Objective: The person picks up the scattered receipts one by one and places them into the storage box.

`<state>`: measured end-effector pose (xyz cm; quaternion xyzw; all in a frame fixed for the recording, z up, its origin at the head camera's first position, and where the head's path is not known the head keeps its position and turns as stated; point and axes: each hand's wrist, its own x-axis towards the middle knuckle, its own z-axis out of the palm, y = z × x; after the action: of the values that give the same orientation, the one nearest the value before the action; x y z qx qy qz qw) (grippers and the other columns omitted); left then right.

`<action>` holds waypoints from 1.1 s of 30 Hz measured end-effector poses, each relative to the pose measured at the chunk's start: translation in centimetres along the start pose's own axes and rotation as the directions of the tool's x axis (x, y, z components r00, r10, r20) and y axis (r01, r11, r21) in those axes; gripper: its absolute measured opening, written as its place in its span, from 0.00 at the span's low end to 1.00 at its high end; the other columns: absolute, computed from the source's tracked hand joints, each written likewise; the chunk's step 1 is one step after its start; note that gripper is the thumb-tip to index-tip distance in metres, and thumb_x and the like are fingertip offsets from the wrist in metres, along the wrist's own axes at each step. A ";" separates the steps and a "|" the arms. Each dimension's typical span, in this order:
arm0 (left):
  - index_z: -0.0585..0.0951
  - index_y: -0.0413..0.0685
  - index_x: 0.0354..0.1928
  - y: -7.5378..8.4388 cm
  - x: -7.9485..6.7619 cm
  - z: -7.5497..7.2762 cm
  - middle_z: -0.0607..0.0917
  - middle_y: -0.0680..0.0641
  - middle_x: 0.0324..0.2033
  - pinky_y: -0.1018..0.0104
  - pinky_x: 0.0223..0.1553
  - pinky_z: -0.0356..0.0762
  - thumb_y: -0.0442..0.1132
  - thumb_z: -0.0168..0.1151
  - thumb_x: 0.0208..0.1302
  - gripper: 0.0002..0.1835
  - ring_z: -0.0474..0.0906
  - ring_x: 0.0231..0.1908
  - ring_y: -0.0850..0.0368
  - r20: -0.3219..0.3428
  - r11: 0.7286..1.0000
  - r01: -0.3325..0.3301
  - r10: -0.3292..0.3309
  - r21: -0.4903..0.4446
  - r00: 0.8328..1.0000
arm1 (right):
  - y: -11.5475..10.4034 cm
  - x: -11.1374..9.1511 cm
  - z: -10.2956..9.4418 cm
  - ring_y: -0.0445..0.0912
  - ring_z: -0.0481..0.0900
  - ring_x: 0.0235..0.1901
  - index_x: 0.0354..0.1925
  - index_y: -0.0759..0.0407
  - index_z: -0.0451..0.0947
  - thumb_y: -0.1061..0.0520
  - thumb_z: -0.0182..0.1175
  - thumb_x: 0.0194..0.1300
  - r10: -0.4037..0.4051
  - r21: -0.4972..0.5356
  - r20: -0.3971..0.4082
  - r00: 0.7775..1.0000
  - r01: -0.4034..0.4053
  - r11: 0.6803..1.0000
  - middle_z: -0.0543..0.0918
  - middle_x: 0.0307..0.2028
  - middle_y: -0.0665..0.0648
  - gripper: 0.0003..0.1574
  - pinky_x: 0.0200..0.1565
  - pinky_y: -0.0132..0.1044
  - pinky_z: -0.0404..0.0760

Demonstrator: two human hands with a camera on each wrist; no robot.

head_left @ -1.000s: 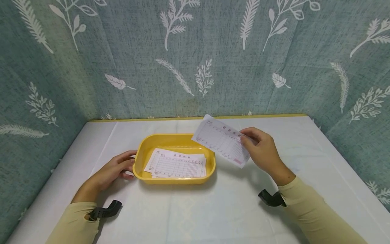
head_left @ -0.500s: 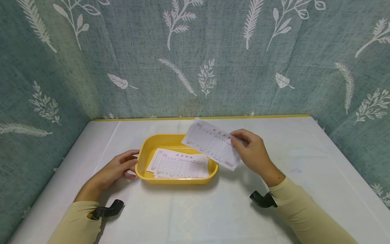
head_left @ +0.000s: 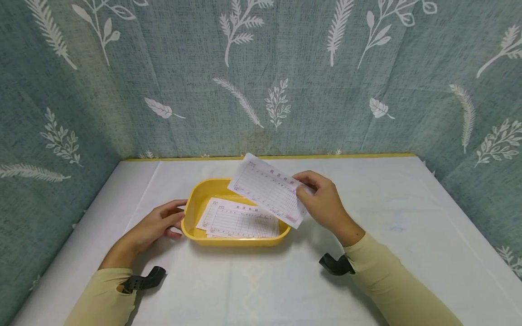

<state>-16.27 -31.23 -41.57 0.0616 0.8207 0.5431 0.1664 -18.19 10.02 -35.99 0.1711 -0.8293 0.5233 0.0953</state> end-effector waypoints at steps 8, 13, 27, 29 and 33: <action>0.59 0.36 0.74 -0.1 0.1 0.1 0.75 0.35 0.53 0.65 0.38 0.87 0.44 0.52 0.77 0.32 0.82 0.38 0.62 0.017 1.000 -0.001 0.001 -0.020 1.000 | 0.0 0.0 0.8 0.47 0.79 0.36 0.48 0.58 0.82 0.64 0.57 0.66 0.027 0.005 0.010 1.000 -0.027 1.000 0.83 0.38 0.58 0.13 0.37 0.31 0.77; 0.59 0.37 0.74 0.0 0.1 0.1 0.75 0.33 0.55 0.65 0.38 0.87 0.44 0.52 0.77 0.31 0.82 0.39 0.62 0.015 1.000 -0.009 0.009 -0.014 1.000 | 0.1 0.4 1.6 0.47 0.81 0.38 0.49 0.60 0.82 0.65 0.58 0.66 0.002 0.022 0.018 1.000 -0.002 1.000 0.85 0.41 0.59 0.14 0.40 0.30 0.78; 0.59 0.36 0.74 0.2 -0.1 0.0 0.73 0.28 0.57 0.65 0.38 0.86 0.43 0.51 0.77 0.31 0.82 0.38 0.63 0.002 1.000 0.001 -0.001 -0.008 1.000 | 0.0 1.3 3.6 0.49 0.84 0.43 0.50 0.61 0.81 0.65 0.61 0.67 -0.012 0.020 0.100 0.995 0.010 1.000 0.87 0.42 0.59 0.12 0.50 0.41 0.82; 0.59 0.36 0.74 0.2 -0.1 0.0 0.73 0.28 0.57 0.66 0.38 0.86 0.43 0.51 0.77 0.31 0.82 0.38 0.63 0.000 1.000 0.005 -0.005 -0.006 1.000 | -0.1 1.5 3.7 0.50 0.84 0.44 0.50 0.61 0.81 0.64 0.62 0.67 -0.006 0.001 0.106 0.994 0.006 1.000 0.87 0.42 0.59 0.12 0.51 0.45 0.82; 0.58 0.36 0.75 0.2 -0.2 0.0 0.72 0.28 0.58 0.66 0.39 0.86 0.43 0.51 0.77 0.32 0.81 0.38 0.64 0.004 1.000 0.017 -0.017 -0.006 1.000 | -0.2 1.6 3.9 0.52 0.84 0.45 0.49 0.59 0.82 0.64 0.62 0.68 0.021 -0.037 0.124 0.992 -0.016 0.999 0.87 0.42 0.58 0.12 0.53 0.49 0.81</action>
<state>-16.08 -31.26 -41.36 0.0551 0.8194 0.5439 0.1727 -19.47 6.11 -36.97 0.1940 -0.8445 0.4975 0.0415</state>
